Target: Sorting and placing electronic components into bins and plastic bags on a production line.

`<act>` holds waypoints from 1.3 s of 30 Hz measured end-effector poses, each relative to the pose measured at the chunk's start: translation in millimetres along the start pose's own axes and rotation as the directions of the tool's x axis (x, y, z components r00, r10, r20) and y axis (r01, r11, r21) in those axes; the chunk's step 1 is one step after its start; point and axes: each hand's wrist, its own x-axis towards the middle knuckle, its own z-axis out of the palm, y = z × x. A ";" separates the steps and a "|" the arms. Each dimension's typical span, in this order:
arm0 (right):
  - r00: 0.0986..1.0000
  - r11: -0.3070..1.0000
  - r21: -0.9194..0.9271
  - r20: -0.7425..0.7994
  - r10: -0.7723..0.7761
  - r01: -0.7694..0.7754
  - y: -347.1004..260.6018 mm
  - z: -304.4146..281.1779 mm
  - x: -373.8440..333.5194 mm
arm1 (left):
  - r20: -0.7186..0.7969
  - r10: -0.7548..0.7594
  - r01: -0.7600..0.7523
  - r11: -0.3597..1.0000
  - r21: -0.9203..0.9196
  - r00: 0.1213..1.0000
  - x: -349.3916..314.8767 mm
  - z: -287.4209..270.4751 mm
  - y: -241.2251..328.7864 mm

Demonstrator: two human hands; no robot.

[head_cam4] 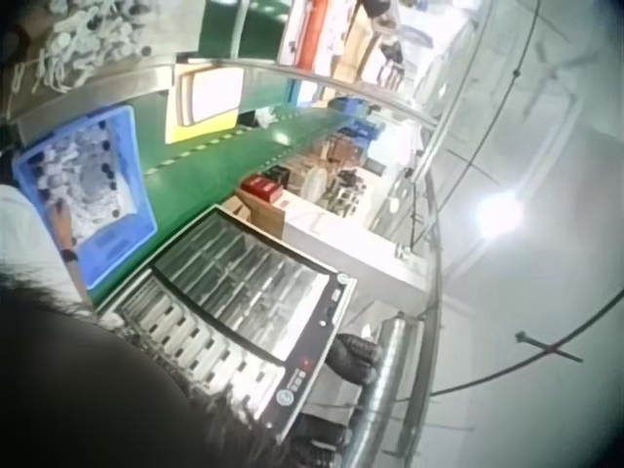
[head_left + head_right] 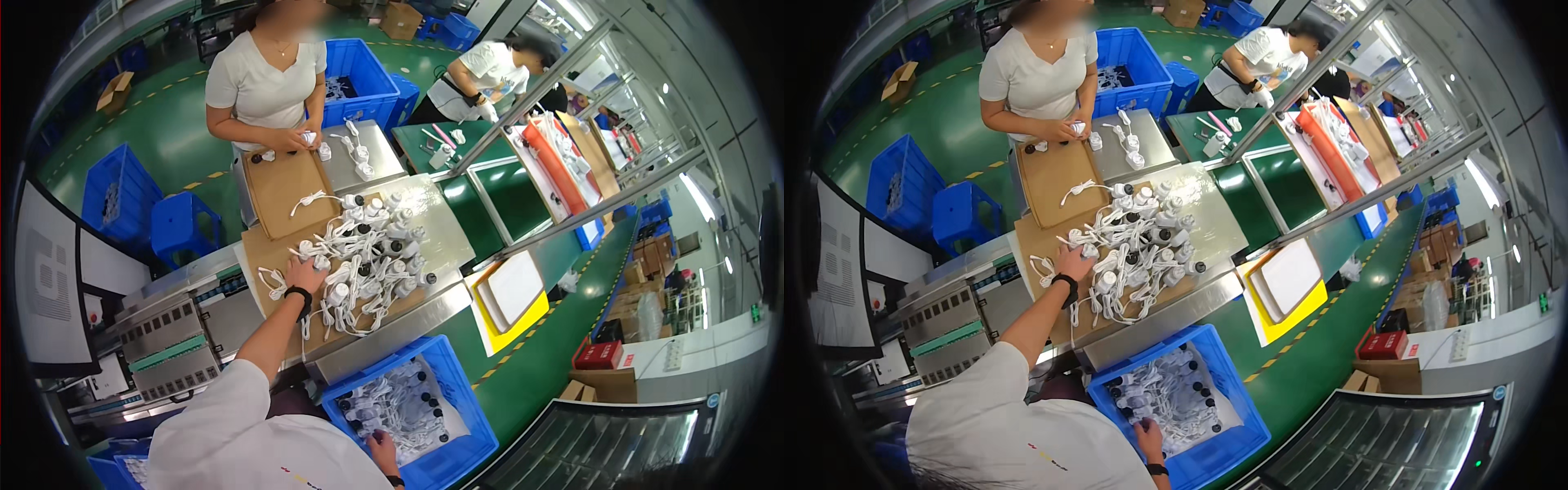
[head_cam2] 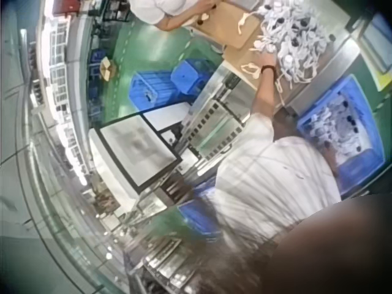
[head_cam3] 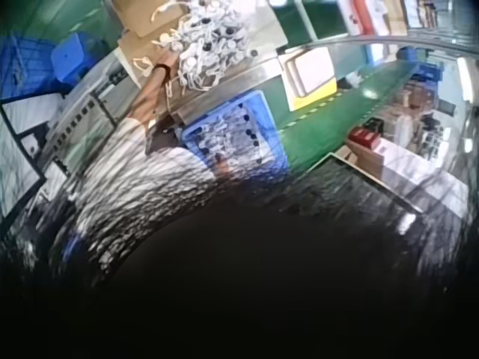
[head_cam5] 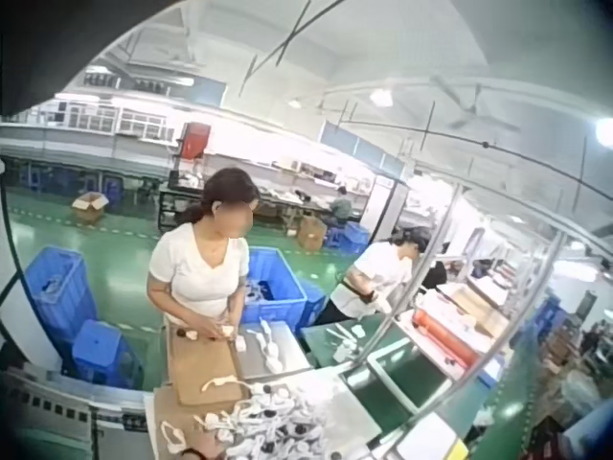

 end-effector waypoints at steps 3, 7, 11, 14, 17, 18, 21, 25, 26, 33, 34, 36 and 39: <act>0.999 0.998 -0.054 0.031 -0.012 0.014 -6.7 -6.2 -4.2 | 0.080 -0.024 0.022 0.999 0.034 0.996 8.9 -12.3 9.3; 0.994 0.993 -0.059 0.002 -0.105 0.105 -13.5 -7.2 3.6 | 0.212 -0.038 0.045 0.999 -0.027 0.977 4.2 -52.3 21.7; 0.967 0.968 -0.044 -0.063 -0.248 0.246 -51.0 -16.5 8.5 | 0.148 0.030 0.007 0.969 -0.246 0.989 -32.7 -79.7 1.0; 0.910 0.923 -0.095 -0.153 -0.384 0.373 -126.2 -22.8 2.0 | 0.000 0.215 -0.193 0.875 -0.445 0.977 -85.3 -108.6 -7.8; 0.851 0.835 0.169 -0.072 -0.520 0.524 -182.3 -10.0 7.8 | 0.106 0.320 -0.176 0.734 -0.656 0.941 -159.1 -156.2 31.1; 0.844 0.794 0.314 -0.047 -0.535 0.521 -212.3 -7.8 0.1 | 0.137 0.405 -0.239 0.744 -0.624 0.904 -180.3 -173.4 46.2; 0.856 0.489 0.801 -0.055 -0.515 0.346 -246.1 14.3 -4.2 | 0.152 0.591 -0.374 0.668 -0.643 0.792 -231.0 -187.2 75.8; 0.957 0.468 0.847 -0.149 -0.248 0.253 -222.2 17.2 -1.3 | 0.149 0.692 -0.422 0.580 -0.696 0.706 -269.8 -174.7 83.3; 0.960 0.459 0.853 -0.157 -0.231 0.250 -218.1 14.4 -4.1 | 0.155 0.692 -0.418 0.582 -0.698 0.705 -276.4 -171.9 84.2; 0.978 0.301 0.935 -0.150 -0.148 0.189 -183.5 -17.7 -4.4 | 0.275 0.693 -0.332 0.606 -0.723 0.667 -307.0 -162.2 84.1; 0.979 0.293 0.938 -0.154 -0.135 0.188 -178.7 -18.3 -4.7 | 0.306 0.684 -0.292 0.612 -0.735 0.663 -310.1 -159.4 83.7; 0.977 0.284 0.937 -0.174 -0.126 0.204 -169.7 -19.9 -3.3 | 0.319 0.707 -0.345 0.624 -0.701 0.631 -315.9 -155.7 80.9; 0.976 0.287 0.934 -0.190 -0.103 0.213 -157.1 -23.6 2.5 | 0.326 0.743 -0.451 0.632 -0.631 0.585 -325.6 -152.7 83.6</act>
